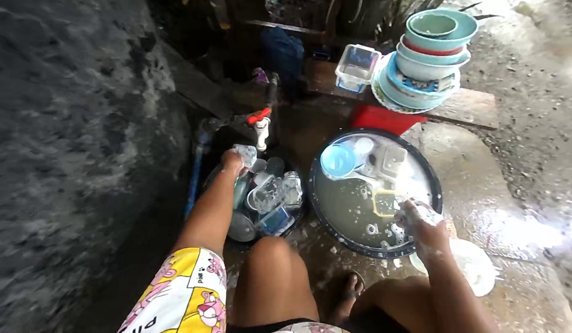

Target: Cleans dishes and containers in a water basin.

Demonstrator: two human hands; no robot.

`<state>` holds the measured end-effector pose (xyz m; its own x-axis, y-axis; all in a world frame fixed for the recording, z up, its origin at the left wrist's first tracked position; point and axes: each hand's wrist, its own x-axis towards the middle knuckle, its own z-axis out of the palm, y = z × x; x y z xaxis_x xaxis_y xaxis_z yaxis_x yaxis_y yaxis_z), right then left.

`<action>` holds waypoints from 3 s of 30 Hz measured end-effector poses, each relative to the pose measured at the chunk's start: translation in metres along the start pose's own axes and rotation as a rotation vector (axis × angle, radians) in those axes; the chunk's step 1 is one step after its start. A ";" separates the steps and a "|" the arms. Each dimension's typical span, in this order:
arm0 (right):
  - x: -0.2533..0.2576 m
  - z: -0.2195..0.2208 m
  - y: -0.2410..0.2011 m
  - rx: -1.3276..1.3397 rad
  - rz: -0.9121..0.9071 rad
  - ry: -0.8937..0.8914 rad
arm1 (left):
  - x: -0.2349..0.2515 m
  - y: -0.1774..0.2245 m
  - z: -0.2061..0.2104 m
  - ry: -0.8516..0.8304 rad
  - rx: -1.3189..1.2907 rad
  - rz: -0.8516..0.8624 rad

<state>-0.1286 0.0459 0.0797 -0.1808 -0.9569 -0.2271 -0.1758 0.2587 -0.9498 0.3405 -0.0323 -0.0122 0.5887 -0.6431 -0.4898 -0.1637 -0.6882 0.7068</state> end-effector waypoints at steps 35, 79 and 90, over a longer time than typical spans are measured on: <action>0.018 -0.052 -0.023 1.064 0.170 0.405 | -0.156 0.077 0.177 -0.753 1.444 0.863; 0.062 -0.087 0.019 0.919 0.357 0.382 | -0.169 0.026 0.431 -0.688 -0.416 -0.413; 0.057 -0.076 0.018 0.854 0.265 0.346 | -0.220 0.067 0.302 -0.872 -0.790 -0.168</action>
<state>-0.2155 0.0057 0.0658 -0.4132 -0.7537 -0.5111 0.6519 0.1471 -0.7439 -0.0391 -0.0386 -0.0119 -0.2319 -0.7863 -0.5727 0.5776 -0.5850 0.5693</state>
